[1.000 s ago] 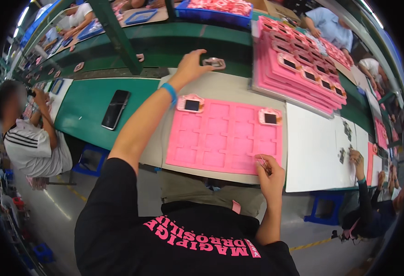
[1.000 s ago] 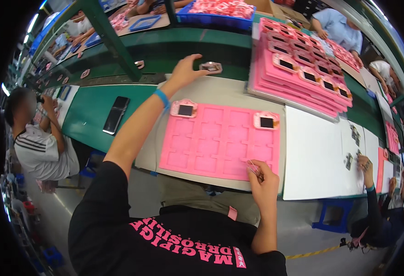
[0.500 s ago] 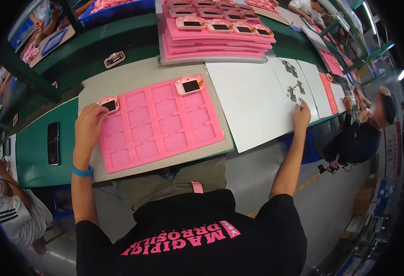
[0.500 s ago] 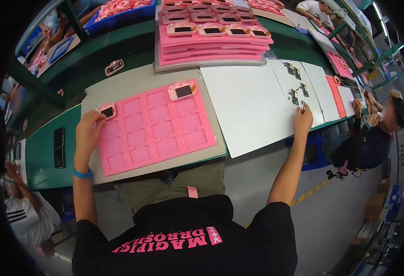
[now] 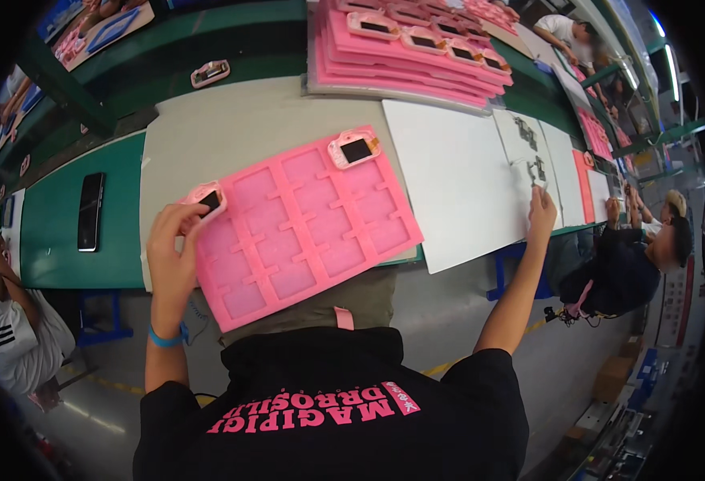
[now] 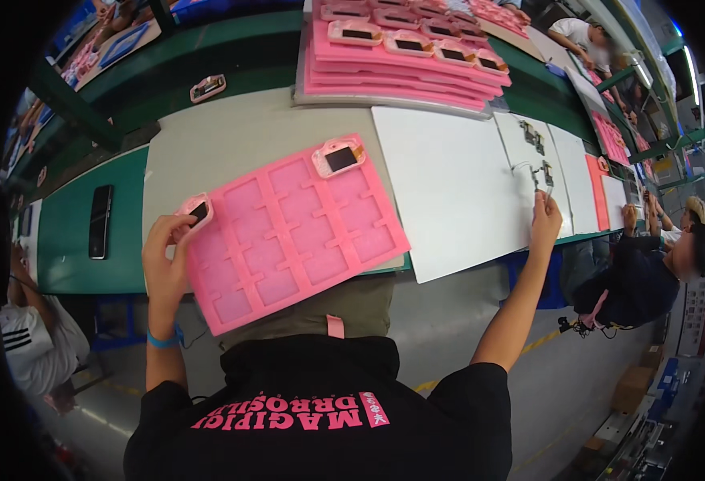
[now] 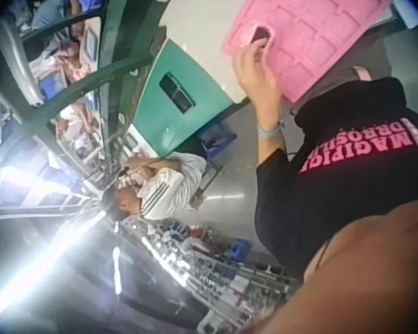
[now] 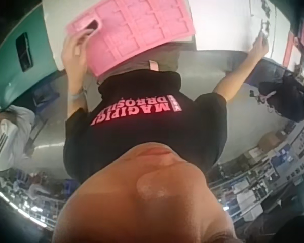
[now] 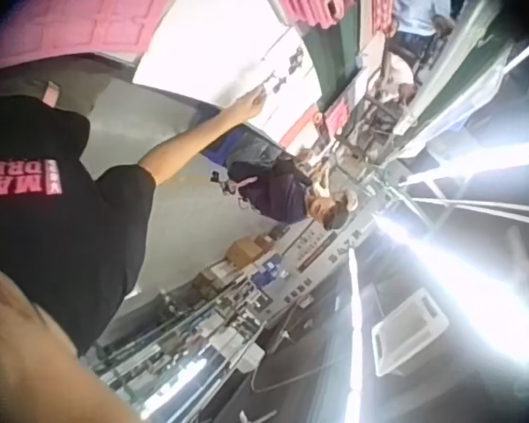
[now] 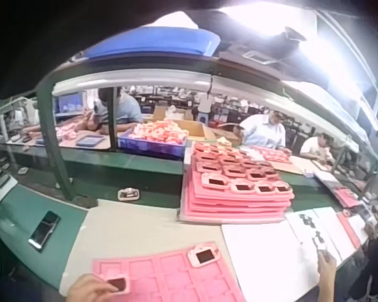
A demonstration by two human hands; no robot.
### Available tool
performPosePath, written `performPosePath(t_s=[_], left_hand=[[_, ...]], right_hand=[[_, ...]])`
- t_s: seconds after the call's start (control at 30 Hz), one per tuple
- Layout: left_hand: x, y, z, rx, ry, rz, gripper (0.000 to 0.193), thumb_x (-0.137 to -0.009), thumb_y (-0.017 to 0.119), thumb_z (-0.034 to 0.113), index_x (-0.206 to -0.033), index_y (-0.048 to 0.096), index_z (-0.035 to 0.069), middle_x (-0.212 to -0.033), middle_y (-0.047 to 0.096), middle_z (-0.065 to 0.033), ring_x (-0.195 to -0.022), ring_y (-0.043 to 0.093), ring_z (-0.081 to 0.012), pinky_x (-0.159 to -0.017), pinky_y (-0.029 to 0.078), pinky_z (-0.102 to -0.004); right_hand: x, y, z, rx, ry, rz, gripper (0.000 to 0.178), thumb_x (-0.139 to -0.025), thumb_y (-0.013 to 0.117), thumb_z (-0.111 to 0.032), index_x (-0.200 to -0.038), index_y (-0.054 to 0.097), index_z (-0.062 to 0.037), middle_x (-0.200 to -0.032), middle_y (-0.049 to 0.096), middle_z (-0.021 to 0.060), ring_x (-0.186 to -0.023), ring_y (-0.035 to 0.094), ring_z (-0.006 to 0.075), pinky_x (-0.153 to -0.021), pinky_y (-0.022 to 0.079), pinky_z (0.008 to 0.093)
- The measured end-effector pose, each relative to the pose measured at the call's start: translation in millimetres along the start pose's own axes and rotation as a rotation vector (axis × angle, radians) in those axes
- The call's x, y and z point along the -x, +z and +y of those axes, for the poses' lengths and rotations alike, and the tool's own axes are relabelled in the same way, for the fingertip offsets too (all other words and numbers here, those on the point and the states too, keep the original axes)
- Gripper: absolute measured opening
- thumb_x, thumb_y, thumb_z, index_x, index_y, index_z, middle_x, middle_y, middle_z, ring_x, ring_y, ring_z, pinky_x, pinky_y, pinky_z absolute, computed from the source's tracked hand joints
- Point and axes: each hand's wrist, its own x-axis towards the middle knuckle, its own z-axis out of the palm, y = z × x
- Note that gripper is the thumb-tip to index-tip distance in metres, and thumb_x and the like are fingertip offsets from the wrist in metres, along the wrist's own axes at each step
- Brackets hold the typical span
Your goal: The recorder is assembling electronic components by applying a tool to circuit boards and placing them into a pink tray.
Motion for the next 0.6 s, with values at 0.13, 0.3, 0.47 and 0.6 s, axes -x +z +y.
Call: performPosePath(t_s=[0.13, 0.3, 0.47, 0.6], left_hand=[[50.4, 20.4, 23.9, 0.032, 0.091, -0.111, 0.020, -0.091, 0.070, -0.003, -0.110, 0.077, 0.003, -0.109, 0.066, -0.0078, -0.099, 0.062, -0.0263, -0.090, 0.050, -0.0362], [67.7, 58.3, 6.2, 0.047, 0.192, -0.103, 0.018, -0.093, 0.071, -0.001, -0.108, 0.078, 0.005, -0.107, 0.065, -0.0054, -0.097, 0.057, -0.0258, -0.090, 0.049, -0.0352], [24.2, 31.5, -38.8, 0.008, 0.356, -0.128, 0.016, -0.093, 0.070, -0.001, -0.106, 0.077, 0.006, -0.104, 0.065, -0.0043, -0.094, 0.056, -0.0249, -0.089, 0.048, -0.0353], [25.0, 20.1, -25.0, -0.051, 0.424, -0.131, 0.015, -0.093, 0.071, 0.001, -0.105, 0.076, 0.008, -0.104, 0.066, -0.0036, -0.096, 0.057, -0.0241, -0.090, 0.048, -0.0353]], right_hand=[[54.9, 18.8, -52.3, -0.132, -0.029, -0.028, 0.031, -0.107, 0.069, -0.024, -0.126, 0.074, 0.0004, -0.079, 0.056, -0.0055, -0.066, 0.042, 0.0027, -0.056, 0.028, 0.0175], [165.0, 57.1, -102.9, -0.261, -0.052, -0.174, 0.025, -0.108, 0.063, -0.014, -0.129, 0.069, 0.0000, -0.077, 0.049, -0.0073, -0.064, 0.036, 0.0020, -0.056, 0.026, 0.0173], [265.0, 111.9, -129.3, -0.392, 0.013, -0.368, 0.026, -0.102, 0.062, -0.003, -0.128, 0.069, -0.0002, -0.076, 0.048, -0.0072, -0.065, 0.037, 0.0022, -0.059, 0.027, 0.0172], [320.1, 134.5, -141.0, -0.451, -0.049, -0.583, 0.024, -0.103, 0.063, -0.003, -0.127, 0.067, -0.0004, -0.081, 0.052, -0.0053, -0.066, 0.039, 0.0028, -0.060, 0.029, 0.0176]])
